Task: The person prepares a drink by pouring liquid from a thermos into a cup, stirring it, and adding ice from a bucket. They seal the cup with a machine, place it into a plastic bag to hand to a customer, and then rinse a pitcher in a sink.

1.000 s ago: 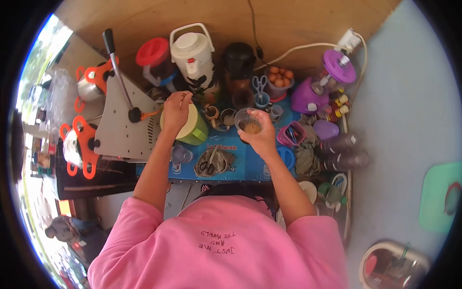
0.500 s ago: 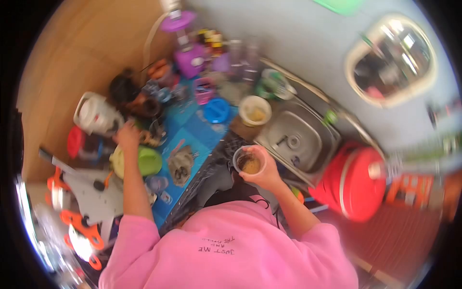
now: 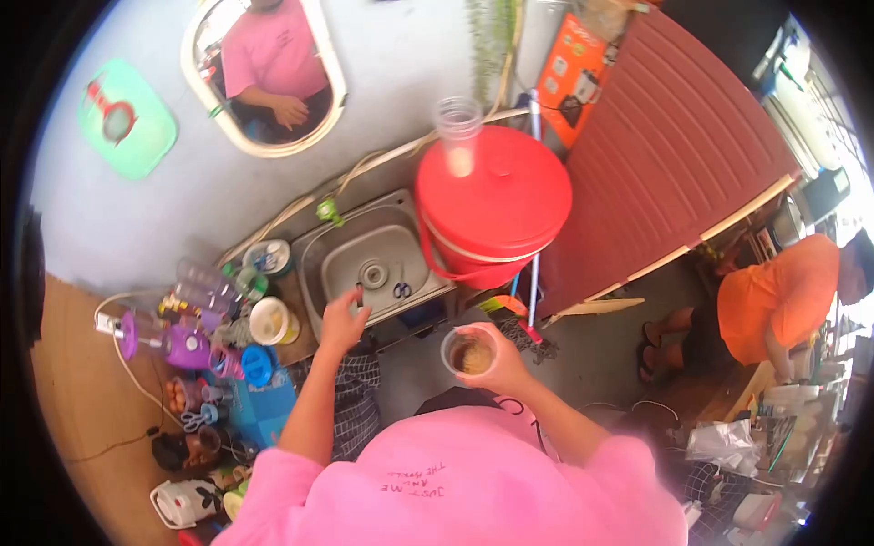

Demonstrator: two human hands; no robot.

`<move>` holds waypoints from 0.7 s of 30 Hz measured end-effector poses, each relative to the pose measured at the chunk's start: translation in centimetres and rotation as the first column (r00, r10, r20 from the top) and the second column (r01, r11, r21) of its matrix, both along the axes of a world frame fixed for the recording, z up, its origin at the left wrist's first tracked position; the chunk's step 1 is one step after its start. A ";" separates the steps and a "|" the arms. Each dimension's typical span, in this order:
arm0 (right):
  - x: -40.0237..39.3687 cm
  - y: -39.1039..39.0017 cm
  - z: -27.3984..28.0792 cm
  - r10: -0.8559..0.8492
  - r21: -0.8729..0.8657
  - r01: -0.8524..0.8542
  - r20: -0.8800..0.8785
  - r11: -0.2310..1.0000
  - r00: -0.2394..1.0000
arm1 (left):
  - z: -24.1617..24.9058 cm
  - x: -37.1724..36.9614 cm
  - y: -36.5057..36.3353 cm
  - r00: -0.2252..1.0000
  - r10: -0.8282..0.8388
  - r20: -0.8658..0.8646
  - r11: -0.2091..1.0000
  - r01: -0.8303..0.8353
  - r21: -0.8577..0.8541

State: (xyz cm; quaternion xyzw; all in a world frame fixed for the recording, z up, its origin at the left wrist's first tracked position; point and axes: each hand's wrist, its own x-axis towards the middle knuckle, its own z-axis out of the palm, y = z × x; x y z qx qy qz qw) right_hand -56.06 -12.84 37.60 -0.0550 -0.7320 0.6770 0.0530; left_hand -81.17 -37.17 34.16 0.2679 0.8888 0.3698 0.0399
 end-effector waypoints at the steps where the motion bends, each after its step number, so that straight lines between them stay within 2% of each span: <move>1: 1.2 1.8 -0.3 -0.091 -0.026 0.091 -0.009 0.995 0.996 | 1.2 -1.6 4.6 0.995 -0.052 -0.087 0.993 0.061 0.103; 2: 2.4 3.8 -0.4 -0.177 -0.052 0.176 -0.016 0.983 0.984 | 3.0 -3.1 9.3 0.980 -0.089 -0.176 0.972 0.124 0.201; 4: 4.7 7.7 -0.5 -0.223 -0.057 0.222 -0.006 0.973 0.975 | 8.9 -4.7 17.7 0.972 0.017 -0.236 0.931 0.071 0.358; 6: 6.2 11.3 -0.6 -0.301 -0.057 0.300 -0.019 0.952 0.953 | 11.8 -7.1 24.6 0.978 0.162 -0.130 0.933 -0.109 0.342; 7: 6.7 12.9 -0.3 -0.330 -0.079 0.327 -0.029 0.942 0.943 | 12.3 -8.3 27.6 0.978 0.165 -0.129 0.930 -0.111 0.351; 9: 7.2 15.9 -0.2 -0.358 -0.040 0.356 -0.038 0.934 0.933 | 12.0 -9.9 31.8 0.968 0.249 0.038 0.947 -0.251 0.198; 10: 7.2 17.4 -0.2 -0.387 -0.009 0.387 -0.052 0.922 0.921 | 11.5 -10.3 32.9 0.965 0.259 0.040 0.943 -0.261 0.204; 12: 6.5 19.5 -0.4 -0.401 0.015 0.403 -0.070 0.915 0.913 | 10.4 -11.6 34.5 0.996 0.022 0.085 0.949 -0.047 0.312; 13: 6.2 20.1 -0.6 -0.425 0.032 0.429 -0.081 0.903 0.901 | 8.9 -12.2 35.2 0.989 0.073 0.131 0.903 -0.121 0.412; 15: 5.2 20.7 -1.0 -0.426 0.007 0.427 -0.068 0.904 0.902 | 6.7 -13.4 35.1 0.995 0.008 0.102 0.882 -0.055 0.469; 16: 4.4 20.7 -1.0 -0.426 -0.012 0.426 -0.062 0.904 0.902 | 8.5 -12.1 34.0 0.993 -0.046 0.113 0.867 -0.017 0.498; 17: 3.4 20.7 -1.1 -0.357 -0.018 0.357 -0.056 0.934 0.932 | 10.3 -10.5 32.6 0.990 -0.076 0.120 0.850 0.001 0.527; 19: 1.3 19.8 -1.3 -0.310 0.037 0.313 -0.079 0.949 0.948 | 9.0 -8.9 29.0 0.991 0.081 -0.110 0.880 -0.019 0.475; 20: 0.1 19.2 -1.5 -0.206 0.022 0.208 -0.072 0.978 0.976 | 7.5 -8.1 26.1 0.979 0.061 -0.195 0.858 0.049 0.512; 21: -0.8 18.5 -1.7 -0.177 -0.008 0.177 -0.055 0.984 0.983 | 8.0 -5.8 22.5 1.000 0.007 -0.014 0.837 0.002 0.547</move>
